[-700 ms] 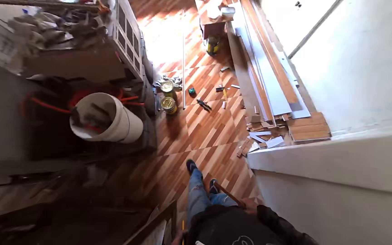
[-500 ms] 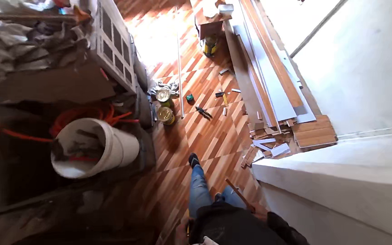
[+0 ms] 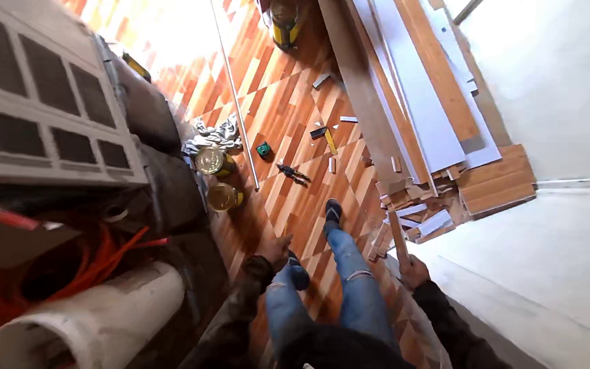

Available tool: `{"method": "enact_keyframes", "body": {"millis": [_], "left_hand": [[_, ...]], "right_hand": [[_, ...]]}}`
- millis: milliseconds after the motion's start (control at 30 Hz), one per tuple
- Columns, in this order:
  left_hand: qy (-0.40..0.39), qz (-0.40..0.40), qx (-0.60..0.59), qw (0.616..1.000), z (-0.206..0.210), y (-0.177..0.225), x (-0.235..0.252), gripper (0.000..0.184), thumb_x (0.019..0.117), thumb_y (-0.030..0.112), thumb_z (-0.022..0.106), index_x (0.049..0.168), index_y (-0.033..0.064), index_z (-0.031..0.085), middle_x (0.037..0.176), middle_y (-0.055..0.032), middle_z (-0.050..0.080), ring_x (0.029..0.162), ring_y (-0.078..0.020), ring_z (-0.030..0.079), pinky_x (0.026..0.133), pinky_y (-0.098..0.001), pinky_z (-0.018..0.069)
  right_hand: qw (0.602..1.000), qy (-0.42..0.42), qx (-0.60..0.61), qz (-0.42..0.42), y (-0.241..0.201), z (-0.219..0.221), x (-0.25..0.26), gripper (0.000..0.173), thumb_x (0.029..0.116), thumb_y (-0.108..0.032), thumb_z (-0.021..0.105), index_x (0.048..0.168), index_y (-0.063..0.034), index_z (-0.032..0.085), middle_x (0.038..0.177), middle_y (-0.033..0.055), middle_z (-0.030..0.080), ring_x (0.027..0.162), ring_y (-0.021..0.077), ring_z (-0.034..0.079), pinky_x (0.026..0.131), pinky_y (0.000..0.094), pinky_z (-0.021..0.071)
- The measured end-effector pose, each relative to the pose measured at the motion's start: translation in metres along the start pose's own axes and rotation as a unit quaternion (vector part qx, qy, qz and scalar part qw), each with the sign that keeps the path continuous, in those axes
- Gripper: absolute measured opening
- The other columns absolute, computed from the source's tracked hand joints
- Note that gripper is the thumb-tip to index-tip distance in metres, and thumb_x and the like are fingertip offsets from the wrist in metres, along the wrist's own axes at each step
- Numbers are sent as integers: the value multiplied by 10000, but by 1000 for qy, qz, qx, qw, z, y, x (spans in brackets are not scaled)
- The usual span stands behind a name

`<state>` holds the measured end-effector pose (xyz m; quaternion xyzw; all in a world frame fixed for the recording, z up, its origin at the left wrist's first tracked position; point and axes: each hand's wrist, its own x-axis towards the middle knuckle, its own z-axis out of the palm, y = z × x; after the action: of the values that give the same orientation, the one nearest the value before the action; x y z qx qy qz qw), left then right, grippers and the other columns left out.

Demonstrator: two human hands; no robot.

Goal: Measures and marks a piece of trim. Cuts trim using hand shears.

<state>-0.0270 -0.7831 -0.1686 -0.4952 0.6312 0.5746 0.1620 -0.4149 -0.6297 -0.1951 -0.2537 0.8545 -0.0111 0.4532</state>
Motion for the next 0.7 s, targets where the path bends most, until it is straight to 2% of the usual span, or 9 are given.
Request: {"method": "enact_keyframes", "body": {"millis": [100, 133, 200, 267, 367, 467, 533, 633, 700], "left_hand": [[17, -39, -45, 998, 5, -9, 166, 493, 1007, -24, 456, 1475, 99, 550, 1309, -208, 654, 1084, -343, 690, 979, -502, 535], [25, -51, -58, 997, 9, -15, 224, 462, 1012, -11, 474, 1445, 104, 587, 1294, -196, 671, 1127, -334, 675, 1012, -492, 508], [34, -78, -61, 994, 33, -43, 339, 432, 996, 15, 516, 1401, 114, 629, 1238, -179, 699, 1145, -318, 667, 1027, -485, 500], [41, -88, -46, 994, 68, -79, 447, 423, 970, 28, 561, 1374, 114, 649, 1220, -200, 703, 1161, -353, 664, 1023, -529, 506], [48, -75, -38, 995, 105, -110, 574, 435, 952, 49, 606, 1384, 95, 624, 1384, -240, 596, 1271, -391, 594, 1065, -549, 481], [102, -67, -53, 991, 134, -128, 648, 422, 959, 60, 626, 1380, 76, 597, 1526, -267, 433, 1292, -400, 573, 1053, -498, 504], [140, -52, -70, 986, 149, -138, 675, 443, 947, 69, 663, 1382, 46, 584, 1534, -286, 407, 1305, -414, 556, 1058, -482, 505], [163, -30, -76, 983, 154, -146, 683, 459, 953, 102, 658, 1400, 36, 574, 1502, -291, 443, 1332, -405, 534, 1097, -461, 476], [193, 7, -137, 972, 159, -147, 665, 360, 1012, 83, 539, 1350, -17, 615, 1406, -296, 540, 1299, -388, 562, 1110, -442, 456]], "right_hand": [[999, -17, 35, -24, -36, 30, 148, 556, 1056, -413, 567, 1329, 71, 585, 1100, 289, 679, 969, 403, 691, 906, 581, 548], [998, -27, 41, -31, -48, 45, 200, 565, 1052, -411, 575, 1359, 63, 567, 1134, 294, 675, 990, 405, 694, 919, 578, 553], [997, -44, 28, -57, -68, 83, 292, 534, 1059, -383, 568, 1370, 51, 555, 1095, 276, 678, 916, 369, 701, 875, 545, 566], [995, -61, 47, -67, -78, 125, 370, 479, 1066, -319, 571, 1345, 70, 552, 1063, 264, 676, 867, 331, 697, 846, 499, 576], [987, -53, 114, -100, -76, 186, 470, 409, 1074, -273, 556, 1267, 87, 563, 952, 216, 671, 757, 270, 691, 749, 436, 601], [974, -50, 168, -144, -72, 237, 531, 397, 1086, -225, 516, 1306, 103, 549, 855, 156, 654, 673, 216, 671, 682, 394, 607], [964, -44, 205, -166, -68, 267, 555, 361, 1088, -210, 504, 1251, 108, 556, 789, 117, 643, 617, 187, 655, 638, 376, 603], [955, -29, 233, -181, -69, 293, 555, 331, 1086, -184, 495, 1193, 122, 562, 773, 114, 630, 611, 180, 645, 633, 364, 594], [955, -37, 233, -179, -65, 301, 533, 333, 1090, -185, 490, 1196, 122, 562, 800, 126, 640, 642, 182, 660, 653, 362, 599]]}}
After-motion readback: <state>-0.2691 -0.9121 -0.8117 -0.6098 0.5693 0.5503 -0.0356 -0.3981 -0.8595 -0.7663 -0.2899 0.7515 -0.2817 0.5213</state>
